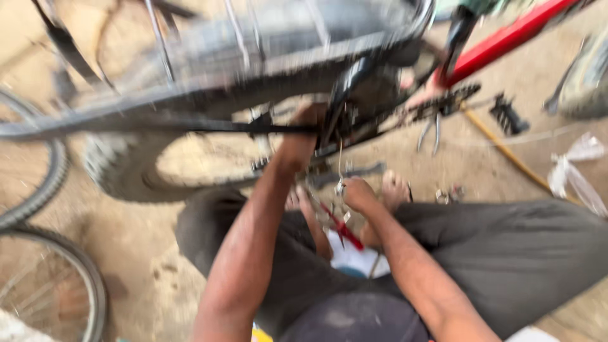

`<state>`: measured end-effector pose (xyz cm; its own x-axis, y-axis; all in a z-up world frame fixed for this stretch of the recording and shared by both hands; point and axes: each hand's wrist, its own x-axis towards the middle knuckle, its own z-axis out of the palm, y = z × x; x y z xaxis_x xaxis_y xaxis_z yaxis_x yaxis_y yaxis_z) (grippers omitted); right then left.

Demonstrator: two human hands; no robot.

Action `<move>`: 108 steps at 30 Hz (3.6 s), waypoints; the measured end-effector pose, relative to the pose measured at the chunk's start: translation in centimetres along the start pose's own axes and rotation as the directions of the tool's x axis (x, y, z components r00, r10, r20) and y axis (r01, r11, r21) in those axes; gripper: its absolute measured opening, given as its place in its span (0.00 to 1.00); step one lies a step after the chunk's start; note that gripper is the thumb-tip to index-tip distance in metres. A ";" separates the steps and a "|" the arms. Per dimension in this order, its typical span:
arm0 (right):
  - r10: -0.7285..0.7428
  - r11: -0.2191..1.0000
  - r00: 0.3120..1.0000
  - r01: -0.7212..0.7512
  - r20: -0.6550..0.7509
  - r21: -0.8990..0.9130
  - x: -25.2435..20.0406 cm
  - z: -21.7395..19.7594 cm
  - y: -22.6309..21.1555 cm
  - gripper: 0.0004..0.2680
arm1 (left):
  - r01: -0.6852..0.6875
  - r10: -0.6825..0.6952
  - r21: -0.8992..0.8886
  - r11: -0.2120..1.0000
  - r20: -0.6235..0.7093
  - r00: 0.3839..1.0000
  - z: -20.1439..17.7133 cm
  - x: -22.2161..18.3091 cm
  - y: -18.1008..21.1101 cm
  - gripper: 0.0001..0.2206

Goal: The person sits on the floor and adjusts a wire near the chain and rear wheel of a bicycle. They thread a thin wire through components using a small tool and then rotate the wheel to check the progress.

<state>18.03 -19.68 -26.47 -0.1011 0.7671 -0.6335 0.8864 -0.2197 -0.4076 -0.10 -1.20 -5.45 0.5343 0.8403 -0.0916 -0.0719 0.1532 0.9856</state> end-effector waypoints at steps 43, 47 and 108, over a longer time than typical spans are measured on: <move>-0.132 0.980 0.950 0.168 -0.283 0.109 -10.1 -22.5 -6.3 0.08 | -0.316 0.277 0.590 0.743 0.159 0.948 -1.8 1.3 0.2 0.18; -0.367 0.928 0.663 0.312 -0.652 -0.204 -15.5 -29.3 -12.6 0.05 | -0.177 0.165 0.230 0.957 0.073 0.984 -0.7 0.5 3.6 0.15; -0.653 0.756 0.357 0.258 -0.667 -0.602 -15.5 -32.4 -16.3 0.07 | 0.101 -0.052 -0.291 0.951 0.172 0.984 -0.2 0.4 5.7 0.26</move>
<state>19.74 -8.50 11.30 -0.3138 0.8200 0.4788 0.9158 0.3945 -0.0754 -0.44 0.11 0.14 0.6741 0.7294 -0.1166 -0.2597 0.3818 0.8870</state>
